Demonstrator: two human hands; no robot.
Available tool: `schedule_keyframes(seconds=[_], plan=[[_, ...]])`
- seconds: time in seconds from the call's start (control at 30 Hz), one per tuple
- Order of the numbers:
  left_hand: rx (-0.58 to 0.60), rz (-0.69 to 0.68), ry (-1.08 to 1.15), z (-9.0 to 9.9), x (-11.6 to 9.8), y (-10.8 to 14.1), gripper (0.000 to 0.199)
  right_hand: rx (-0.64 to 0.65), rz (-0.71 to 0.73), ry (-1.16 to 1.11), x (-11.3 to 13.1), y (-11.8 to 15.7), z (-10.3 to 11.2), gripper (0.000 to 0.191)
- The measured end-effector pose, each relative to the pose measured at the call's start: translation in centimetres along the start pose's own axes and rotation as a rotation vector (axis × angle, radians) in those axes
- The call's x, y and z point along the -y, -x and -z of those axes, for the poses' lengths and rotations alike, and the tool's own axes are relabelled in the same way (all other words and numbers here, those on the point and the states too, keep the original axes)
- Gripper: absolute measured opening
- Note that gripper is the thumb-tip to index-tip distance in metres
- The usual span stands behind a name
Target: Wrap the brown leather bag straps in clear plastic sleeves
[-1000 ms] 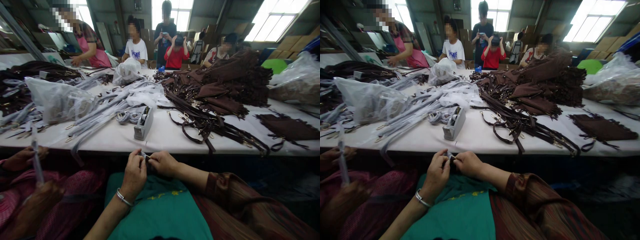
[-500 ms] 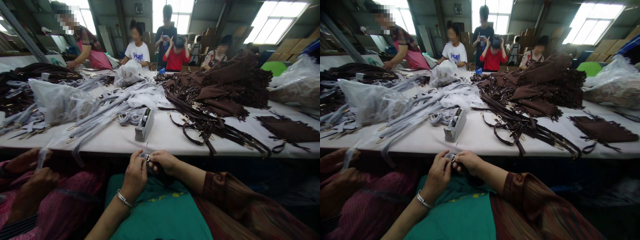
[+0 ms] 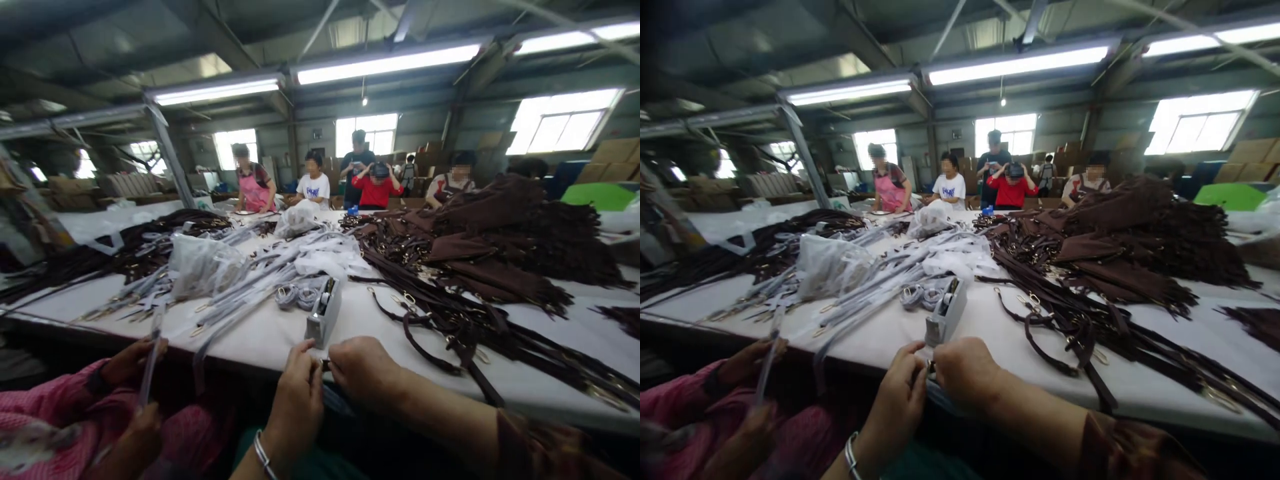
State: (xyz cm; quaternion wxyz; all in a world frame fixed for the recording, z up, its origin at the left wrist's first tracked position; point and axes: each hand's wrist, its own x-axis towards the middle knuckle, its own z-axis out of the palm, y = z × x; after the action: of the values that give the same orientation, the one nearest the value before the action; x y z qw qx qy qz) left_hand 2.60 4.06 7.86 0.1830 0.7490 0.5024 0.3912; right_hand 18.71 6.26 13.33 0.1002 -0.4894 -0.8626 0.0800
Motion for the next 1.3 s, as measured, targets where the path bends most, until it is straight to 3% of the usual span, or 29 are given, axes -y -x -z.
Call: schedule_keyframes(seconds=[0.1,0.2,0.3,0.43,0.53,0.63,0.7,0.8,0.93,1.03,1.17,1.3], plan=[[-0.058,-0.030,-0.011,1.4,-1.2,-1.0,0.021,-0.044,0.081,0.005,0.9,-1.4,1.5,0.021],[-0.083,-0.013,0.036,2.3,-1.6,-1.2,0.018,-0.039,-0.032,-0.441,0.6,-2.7,0.8,0.024],[0.023,0.036,0.089,2.6,-2.0,-1.1,0.016,-0.021,-0.175,-0.891,0.1,-3.6,-0.8,0.021],[0.226,0.091,0.152,3.2,-2.5,-1.3,0.016,-0.036,-0.187,-1.045,-0.5,-3.0,-2.1,0.014],[0.337,0.211,0.267,4.9,-1.1,-1.9,0.019,0.082,-0.185,-1.207,-2.7,-1.2,-2.6,0.025],[0.314,0.329,0.412,7.6,1.5,-2.3,0.026,0.101,-0.258,-1.281,-6.7,1.6,-2.4,0.037],[0.255,0.360,0.489,9.3,2.9,-2.5,0.028,0.020,-0.323,-1.277,-9.4,3.3,-0.7,0.039],[0.251,0.393,0.464,10.7,3.1,-3.2,0.027,-0.175,-0.326,-1.177,-11.3,4.3,4.7,0.036],[0.292,0.333,0.304,10.3,0.1,-5.3,0.026,-0.334,-0.151,-0.884,-8.3,2.5,14.1,0.031],[0.276,0.248,0.222,9.5,-2.2,-6.8,0.025,-0.438,-0.006,-0.722,-4.3,0.4,18.9,0.028],[0.272,0.172,0.124,9.2,-3.4,-7.7,0.019,-0.609,0.136,-0.649,-0.4,-1.5,21.5,0.025],[0.276,0.099,0.065,9.6,-3.8,-7.8,0.015,-0.579,0.263,-0.628,1.5,-2.6,22.1,0.026]])
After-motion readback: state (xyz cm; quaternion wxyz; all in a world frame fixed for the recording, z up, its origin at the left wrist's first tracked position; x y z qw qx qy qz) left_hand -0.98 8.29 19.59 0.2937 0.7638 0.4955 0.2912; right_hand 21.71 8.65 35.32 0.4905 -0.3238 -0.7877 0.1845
